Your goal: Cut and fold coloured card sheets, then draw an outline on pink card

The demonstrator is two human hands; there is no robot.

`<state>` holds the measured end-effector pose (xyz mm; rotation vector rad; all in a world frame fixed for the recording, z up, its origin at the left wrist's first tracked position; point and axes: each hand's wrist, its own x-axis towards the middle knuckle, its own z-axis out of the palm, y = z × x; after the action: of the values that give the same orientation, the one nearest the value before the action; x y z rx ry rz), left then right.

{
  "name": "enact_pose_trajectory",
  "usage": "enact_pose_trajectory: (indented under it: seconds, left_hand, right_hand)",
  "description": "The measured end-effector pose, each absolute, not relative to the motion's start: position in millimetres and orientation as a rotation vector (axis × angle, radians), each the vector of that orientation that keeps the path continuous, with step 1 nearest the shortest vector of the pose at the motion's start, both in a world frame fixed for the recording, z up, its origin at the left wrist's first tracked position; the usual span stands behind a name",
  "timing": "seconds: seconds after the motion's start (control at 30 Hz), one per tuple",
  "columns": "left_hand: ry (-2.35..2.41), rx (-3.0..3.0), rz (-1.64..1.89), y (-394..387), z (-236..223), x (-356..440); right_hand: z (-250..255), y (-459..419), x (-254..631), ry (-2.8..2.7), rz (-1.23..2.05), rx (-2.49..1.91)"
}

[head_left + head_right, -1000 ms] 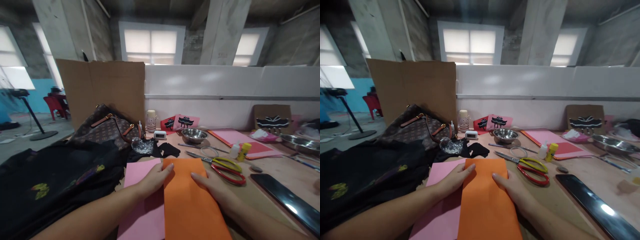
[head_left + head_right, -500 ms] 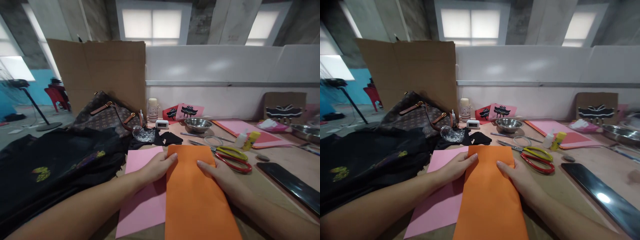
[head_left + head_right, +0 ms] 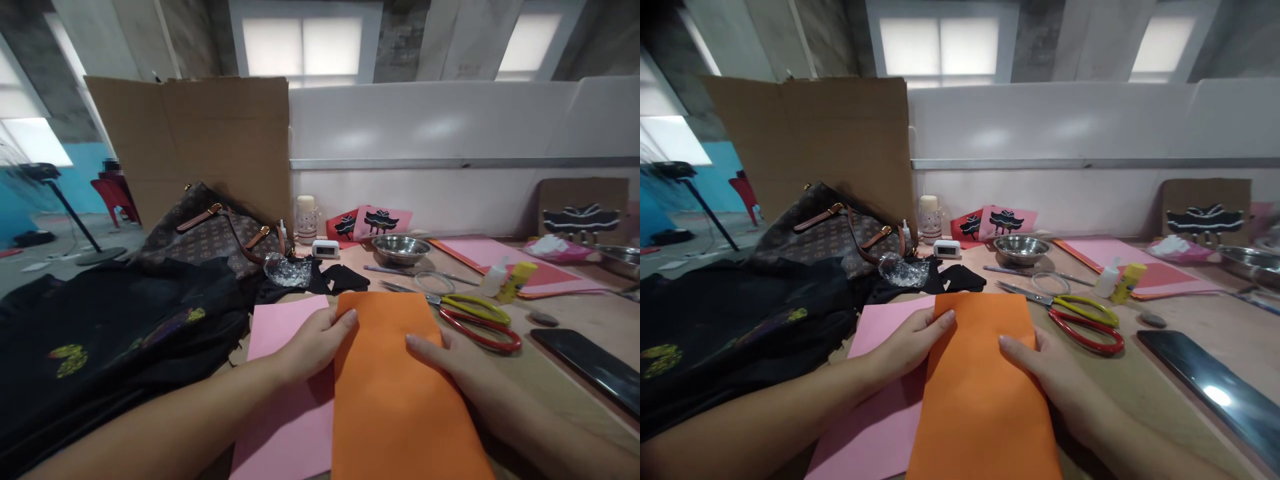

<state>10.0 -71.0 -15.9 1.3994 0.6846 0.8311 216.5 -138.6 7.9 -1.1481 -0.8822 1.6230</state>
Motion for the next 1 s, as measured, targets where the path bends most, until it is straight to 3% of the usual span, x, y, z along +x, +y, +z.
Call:
enact_pose_trajectory:
  seconds: [0.6, 1.0]
  left_hand:
    - [0.747, 1.224, 0.955, -72.9, -3.0, 9.7]
    - [0.754, 1.249, 0.983, -72.2, -6.9, 9.9]
  right_hand:
    - [5.9, -138.7, 216.2, -0.947, 1.572, -1.065]
    - [3.0, -139.9, 221.8, -1.009, 1.74, -0.97]
